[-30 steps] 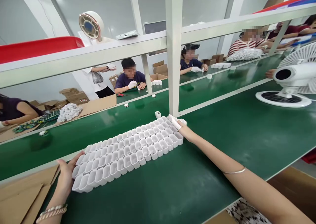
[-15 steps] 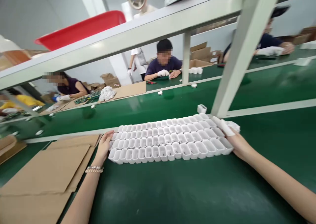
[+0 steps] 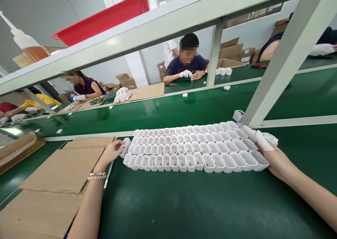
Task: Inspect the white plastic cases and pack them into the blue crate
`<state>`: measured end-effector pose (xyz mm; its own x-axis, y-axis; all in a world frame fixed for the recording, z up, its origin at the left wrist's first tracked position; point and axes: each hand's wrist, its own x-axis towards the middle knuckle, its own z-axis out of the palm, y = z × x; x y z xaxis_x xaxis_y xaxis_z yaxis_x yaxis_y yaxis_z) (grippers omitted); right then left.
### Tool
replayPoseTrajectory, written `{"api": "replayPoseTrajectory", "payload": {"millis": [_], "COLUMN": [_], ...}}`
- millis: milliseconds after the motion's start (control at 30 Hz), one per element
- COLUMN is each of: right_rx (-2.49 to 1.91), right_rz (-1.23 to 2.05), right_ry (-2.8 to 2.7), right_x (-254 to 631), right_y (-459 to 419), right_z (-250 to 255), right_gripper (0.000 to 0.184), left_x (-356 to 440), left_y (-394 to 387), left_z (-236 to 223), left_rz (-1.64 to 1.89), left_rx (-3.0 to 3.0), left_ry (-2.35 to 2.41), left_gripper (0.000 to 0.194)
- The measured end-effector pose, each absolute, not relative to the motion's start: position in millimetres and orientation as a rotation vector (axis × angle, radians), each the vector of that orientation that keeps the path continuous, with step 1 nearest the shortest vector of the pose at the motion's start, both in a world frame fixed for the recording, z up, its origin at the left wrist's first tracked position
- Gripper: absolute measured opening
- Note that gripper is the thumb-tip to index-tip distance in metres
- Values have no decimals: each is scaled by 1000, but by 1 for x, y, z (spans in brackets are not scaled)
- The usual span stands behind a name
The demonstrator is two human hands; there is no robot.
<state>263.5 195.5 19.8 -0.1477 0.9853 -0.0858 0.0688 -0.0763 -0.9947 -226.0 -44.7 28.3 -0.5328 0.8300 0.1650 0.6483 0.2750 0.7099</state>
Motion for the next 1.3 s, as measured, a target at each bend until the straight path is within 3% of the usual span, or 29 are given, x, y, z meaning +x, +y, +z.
{"api": "replayPoseTrajectory", "payload": {"millis": [167,300,500,800,1000,1300], "right_rx": [-1212,-1041,-855,-813,-836,-826], "right_rz": [1474,1481,1563,1668,1732,1734], "right_ry": [-1208,-1194,-1198,-1258,-1218,-1201], "right_x": [273,271,266,269,270,268], "right_y": [212,211,209,213,224,223], "right_z": [1,-1,4,6,0,-5], "right_gripper": [43,41,49,68,69,64], "left_x": [-240,-225,-184,-185,-177,-174], "left_y": [-56,-52,-16,6,3,4], "left_z": [34,36,19,9,13,14], "left_rz": [1124,1351,1825,1681,1638,1602], "left_rx": [1195,1169,995,697,649,675], "left_ry": [2632,2696,1984,1628,1505,1457], "left_gripper": [11,28,50,94,102,93]}}
